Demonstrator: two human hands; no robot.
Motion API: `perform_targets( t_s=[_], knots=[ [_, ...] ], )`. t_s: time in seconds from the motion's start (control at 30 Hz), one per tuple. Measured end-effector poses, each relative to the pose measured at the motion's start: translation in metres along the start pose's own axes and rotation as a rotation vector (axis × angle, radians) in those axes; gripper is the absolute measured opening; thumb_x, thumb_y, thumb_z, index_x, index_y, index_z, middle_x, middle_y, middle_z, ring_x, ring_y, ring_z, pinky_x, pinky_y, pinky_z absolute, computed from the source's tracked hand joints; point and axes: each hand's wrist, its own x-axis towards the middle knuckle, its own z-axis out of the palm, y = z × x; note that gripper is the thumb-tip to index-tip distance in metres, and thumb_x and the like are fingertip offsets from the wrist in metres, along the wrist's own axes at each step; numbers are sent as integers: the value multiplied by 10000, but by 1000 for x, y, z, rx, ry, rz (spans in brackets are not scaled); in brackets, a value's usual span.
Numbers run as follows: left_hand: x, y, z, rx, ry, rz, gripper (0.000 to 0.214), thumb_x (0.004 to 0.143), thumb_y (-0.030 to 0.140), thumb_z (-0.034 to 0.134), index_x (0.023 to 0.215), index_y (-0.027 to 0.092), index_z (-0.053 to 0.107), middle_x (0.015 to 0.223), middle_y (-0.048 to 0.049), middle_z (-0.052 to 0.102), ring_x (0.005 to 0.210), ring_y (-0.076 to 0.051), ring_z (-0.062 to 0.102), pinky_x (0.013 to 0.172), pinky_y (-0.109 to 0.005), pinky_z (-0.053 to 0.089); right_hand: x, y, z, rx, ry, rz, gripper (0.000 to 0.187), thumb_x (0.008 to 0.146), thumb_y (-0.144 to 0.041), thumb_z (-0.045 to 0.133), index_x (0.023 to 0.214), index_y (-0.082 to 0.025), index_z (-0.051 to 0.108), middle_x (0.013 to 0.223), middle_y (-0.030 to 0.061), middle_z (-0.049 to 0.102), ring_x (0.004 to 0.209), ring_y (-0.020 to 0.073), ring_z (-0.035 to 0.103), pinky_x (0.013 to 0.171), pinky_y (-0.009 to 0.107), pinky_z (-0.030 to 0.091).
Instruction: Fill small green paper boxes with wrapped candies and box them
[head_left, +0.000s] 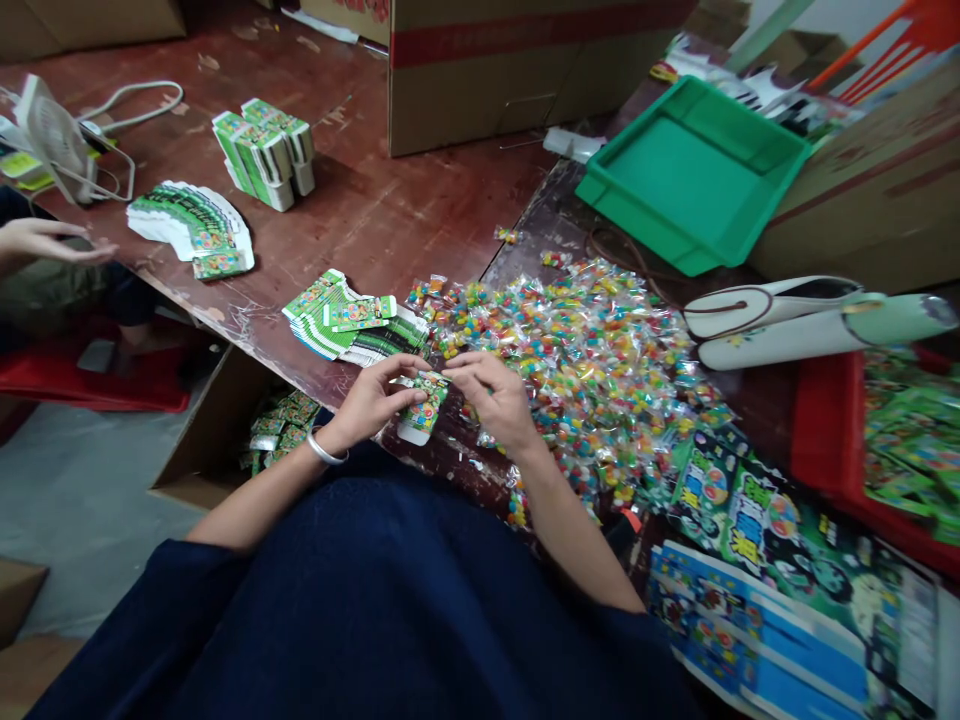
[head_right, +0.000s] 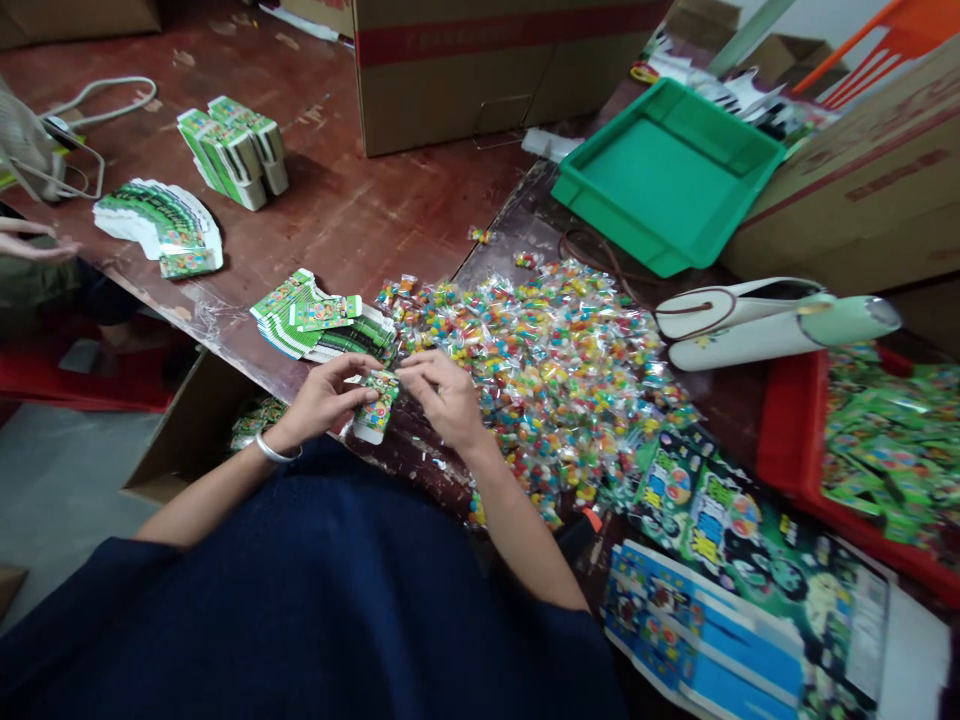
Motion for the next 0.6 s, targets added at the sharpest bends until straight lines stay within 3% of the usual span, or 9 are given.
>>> perform_targets(
  t_s=[0.1, 0.2, 0.33, 0.43, 0.5, 0.6],
  knots=[
    [4, -5, -3, -34, 56, -87, 365, 733, 310, 916, 930, 164, 645, 842, 0, 662, 779, -133, 639, 684, -224, 527, 25, 30, -27, -419, 99, 93, 221, 962, -365, 687, 1129, -244, 764, 1169, 113, 775, 1057, 303, 687, 940, 484, 559],
    [8, -10, -6, -40, 90, -145, 468, 670, 336, 961, 869, 167, 573, 799, 23, 617, 730, -111, 619, 646, -202, 488, 56, 56, -44, -750, 68, 179, 224, 956, -326, 678, 1114, -188, 757, 1168, 172, 777, 1132, 354, 653, 987, 506, 515],
    [8, -14, -7, -158, 53, -261, 596, 682, 360, 948, 1109, 202, 563, 983, -14, 642, 715, -140, 681, 649, -278, 570, 82, 69, -44, -961, -58, 295, 175, 925, -366, 723, 992, -212, 772, 1031, 147, 797, 1030, 330, 662, 848, 415, 507],
    [6, -14, -10, -237, -10, -307, 649, 755, 380, 887, 1290, 243, 546, 1152, -65, 655, 790, -202, 735, 721, -387, 624, 84, 62, -43, -997, -11, 284, 185, 962, -325, 655, 883, -199, 766, 941, 137, 797, 905, 287, 688, 779, 368, 484],
    [6, -14, -11, -201, -41, -264, 569, 780, 373, 861, 1262, 215, 604, 1177, -85, 680, 877, -217, 728, 795, -386, 608, 77, 49, -45, -900, 137, 201, 219, 988, -301, 605, 869, -191, 753, 901, 121, 791, 843, 258, 704, 767, 358, 491],
    [9, -17, -11, -78, -65, -178, 403, 803, 371, 830, 1115, 165, 680, 1130, -96, 724, 966, -222, 685, 841, -346, 557, 58, 17, -44, -580, 336, 82, 218, 1002, -337, 601, 895, -199, 731, 800, 59, 755, 733, 202, 700, 722, 334, 520]
  ],
)
